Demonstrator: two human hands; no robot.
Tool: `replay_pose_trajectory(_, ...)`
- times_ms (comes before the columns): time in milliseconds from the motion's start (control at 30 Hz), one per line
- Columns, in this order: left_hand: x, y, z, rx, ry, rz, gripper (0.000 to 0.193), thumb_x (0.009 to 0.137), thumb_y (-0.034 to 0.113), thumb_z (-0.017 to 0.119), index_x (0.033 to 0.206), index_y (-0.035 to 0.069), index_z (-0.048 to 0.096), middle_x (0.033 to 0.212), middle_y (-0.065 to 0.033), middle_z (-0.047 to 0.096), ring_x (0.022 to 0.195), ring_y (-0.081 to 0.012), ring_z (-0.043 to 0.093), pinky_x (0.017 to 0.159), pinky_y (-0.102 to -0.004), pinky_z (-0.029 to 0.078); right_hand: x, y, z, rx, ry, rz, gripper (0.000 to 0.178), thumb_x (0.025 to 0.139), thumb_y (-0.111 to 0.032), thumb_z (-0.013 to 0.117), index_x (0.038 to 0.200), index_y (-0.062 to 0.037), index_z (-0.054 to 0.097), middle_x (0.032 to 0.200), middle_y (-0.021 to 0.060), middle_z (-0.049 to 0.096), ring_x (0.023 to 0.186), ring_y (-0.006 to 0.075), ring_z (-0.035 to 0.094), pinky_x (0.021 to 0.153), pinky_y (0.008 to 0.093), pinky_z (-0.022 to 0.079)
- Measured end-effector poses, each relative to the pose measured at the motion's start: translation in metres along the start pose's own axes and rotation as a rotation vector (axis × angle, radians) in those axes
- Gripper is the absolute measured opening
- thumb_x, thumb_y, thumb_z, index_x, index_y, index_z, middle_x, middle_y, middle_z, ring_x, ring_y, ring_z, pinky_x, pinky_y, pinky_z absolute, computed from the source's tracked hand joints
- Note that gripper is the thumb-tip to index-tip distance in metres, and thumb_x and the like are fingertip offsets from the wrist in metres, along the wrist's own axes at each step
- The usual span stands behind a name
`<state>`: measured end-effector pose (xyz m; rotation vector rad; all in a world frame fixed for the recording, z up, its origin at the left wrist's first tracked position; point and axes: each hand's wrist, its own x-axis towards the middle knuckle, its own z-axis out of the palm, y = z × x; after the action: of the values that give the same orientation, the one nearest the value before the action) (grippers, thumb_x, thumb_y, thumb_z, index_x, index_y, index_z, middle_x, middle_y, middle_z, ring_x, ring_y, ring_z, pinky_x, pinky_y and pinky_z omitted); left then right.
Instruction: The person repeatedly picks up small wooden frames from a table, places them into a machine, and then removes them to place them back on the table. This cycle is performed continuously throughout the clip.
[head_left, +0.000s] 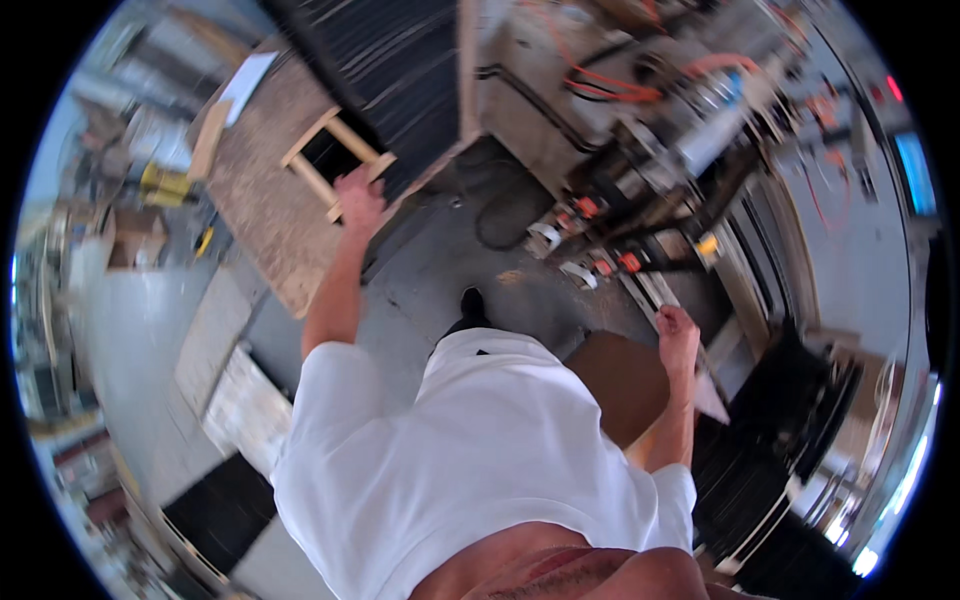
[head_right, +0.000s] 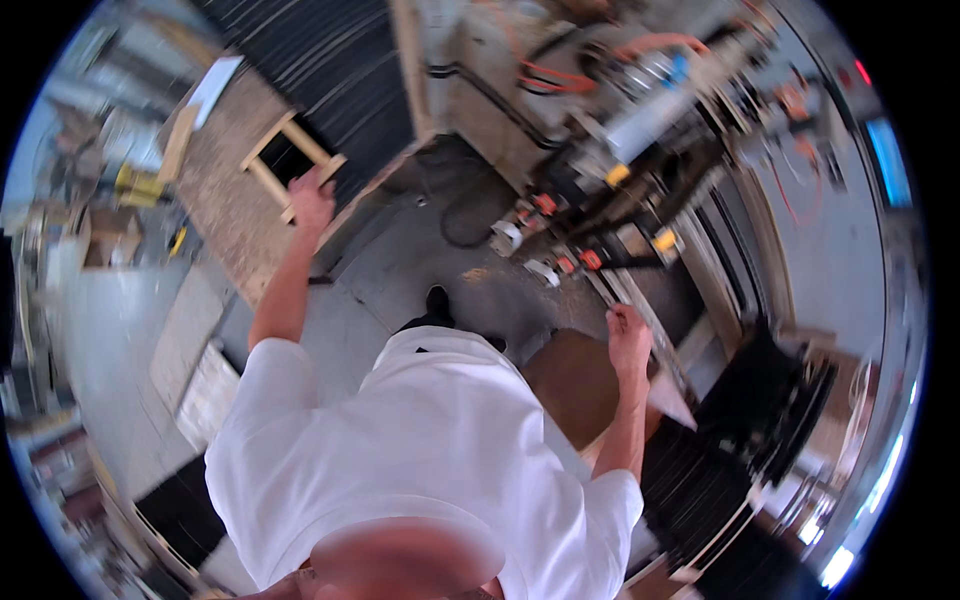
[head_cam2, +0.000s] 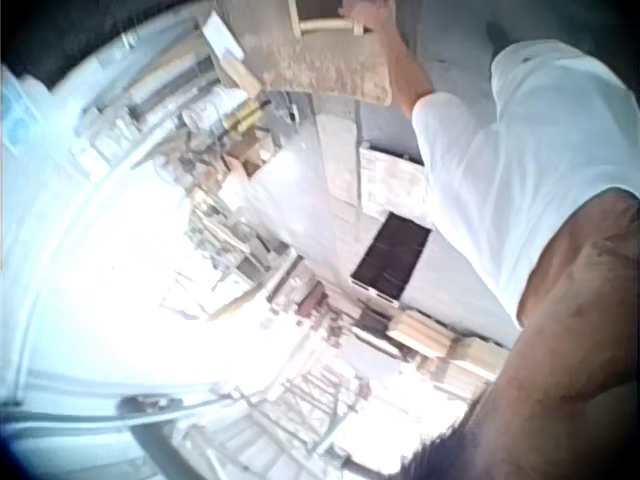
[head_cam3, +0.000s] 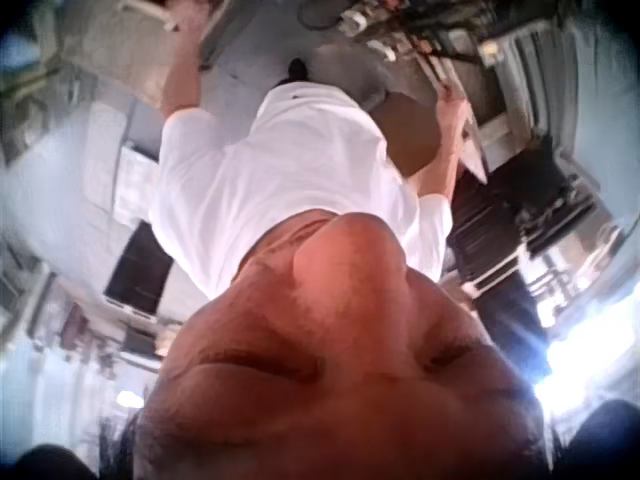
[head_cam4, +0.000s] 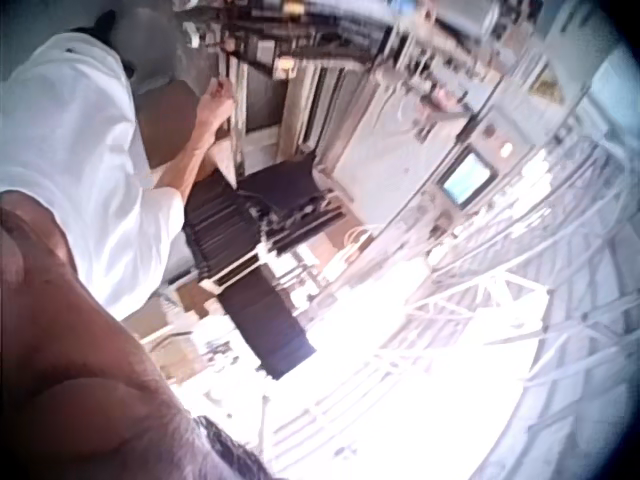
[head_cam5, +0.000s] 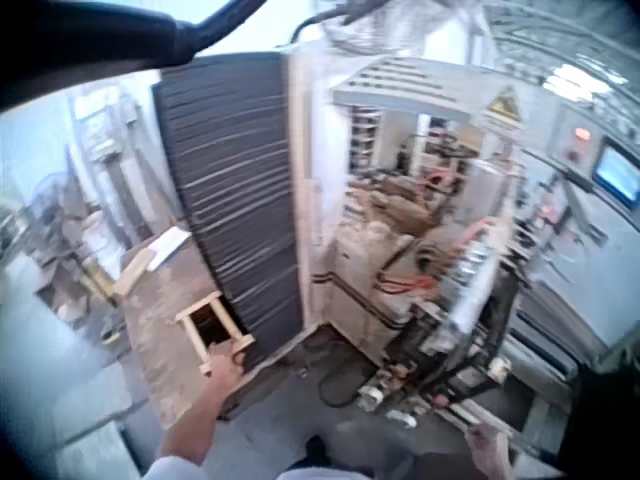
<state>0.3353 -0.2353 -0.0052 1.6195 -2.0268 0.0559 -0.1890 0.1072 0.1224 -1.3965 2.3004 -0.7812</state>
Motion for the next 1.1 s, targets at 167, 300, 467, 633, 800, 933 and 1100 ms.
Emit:
replay_pose_trajectory(167,-0.004,0.042,-0.013,0.138,0.019,-0.028,0.054,0.077,0.023,0.070,0.121,-0.003,0.051,0.118,-0.0214,0.056,0.107,-0.0412,0.051,0.095,-0.0518,0.037,-0.044,0.006,-0.101,-0.190,0.227,-0.044,0.017,0.080,-0.006,0.070,0.096,-0.0042,0.066,0.097,0.0160,0.068,0.091,0.0340,0.065,0.080,0.0389,0.051)
replay_pose_trajectory(300,-0.030,0.100,0.004,-0.063,0.184,0.036,0.049,0.085,0.018,0.065,0.126,-0.005,0.049,0.120,-0.0257,0.055,0.112,-0.0437,0.050,0.097,-0.0508,0.038,-0.110,0.002,-0.207,-0.455,0.571,-0.026,0.023,0.079,-0.002,0.070,0.101,-0.0040,0.064,0.109,0.0143,0.066,0.103,0.0338,0.062,0.087,0.0392,0.050)
replay_pose_trajectory(467,-0.102,0.227,0.036,-0.627,-0.096,-0.072,0.031,0.090,0.010,0.061,0.117,-0.005,0.057,0.108,-0.0190,0.065,0.100,-0.0282,0.064,0.088,-0.0368,0.050,-0.213,0.014,-0.295,-0.921,0.711,0.355,0.027,0.088,-0.020,0.066,0.110,-0.0059,0.062,0.122,0.0134,0.061,0.113,0.0335,0.057,0.094,0.0410,0.045)
replay_pose_trajectory(633,-0.135,0.351,0.039,-0.876,-0.485,0.008,0.028,0.093,0.012,0.060,0.117,-0.001,0.059,0.103,-0.0120,0.069,0.093,-0.0174,0.066,0.084,-0.0294,0.051,-0.280,0.005,-0.302,-0.611,0.558,0.903,0.034,0.089,-0.027,0.064,0.115,-0.0049,0.059,0.112,0.0182,0.064,0.101,0.0345,0.062,0.086,0.0416,0.048)
replay_pose_trajectory(800,-0.099,0.448,0.032,-1.051,-0.629,0.158,0.028,0.095,0.015,0.060,0.118,-0.001,0.060,0.103,-0.0109,0.069,0.093,-0.0158,0.065,0.083,-0.0279,0.051,-0.305,0.024,-0.288,-0.308,0.832,0.772,0.031,0.089,-0.011,0.066,0.120,-0.0051,0.062,0.098,0.0090,0.069,0.091,0.0155,0.064,0.079,0.0300,0.050)
replay_pose_trajectory(933,-0.047,0.517,0.052,-1.147,-0.602,0.154,0.028,0.093,0.019,0.063,0.114,0.000,0.063,0.100,-0.0083,0.068,0.090,-0.0131,0.064,0.080,-0.0259,0.051,-0.306,0.023,-0.287,-0.316,0.908,0.722,0.029,0.090,-0.006,0.066,0.119,-0.0054,0.064,0.100,0.0085,0.068,0.087,0.0135,0.061,0.083,0.0271,0.049)
replay_pose_trajectory(1100,0.034,0.617,0.098,-1.353,-0.644,0.022,0.027,0.093,0.021,0.064,0.110,0.001,0.064,0.097,-0.0067,0.068,0.087,-0.0132,0.064,0.079,-0.0259,0.051,-0.276,-0.019,-0.291,-0.454,0.926,0.766,0.027,0.088,-0.003,0.067,0.115,-0.0056,0.066,0.101,0.0076,0.067,0.084,0.0136,0.058,0.078,0.0294,0.049)
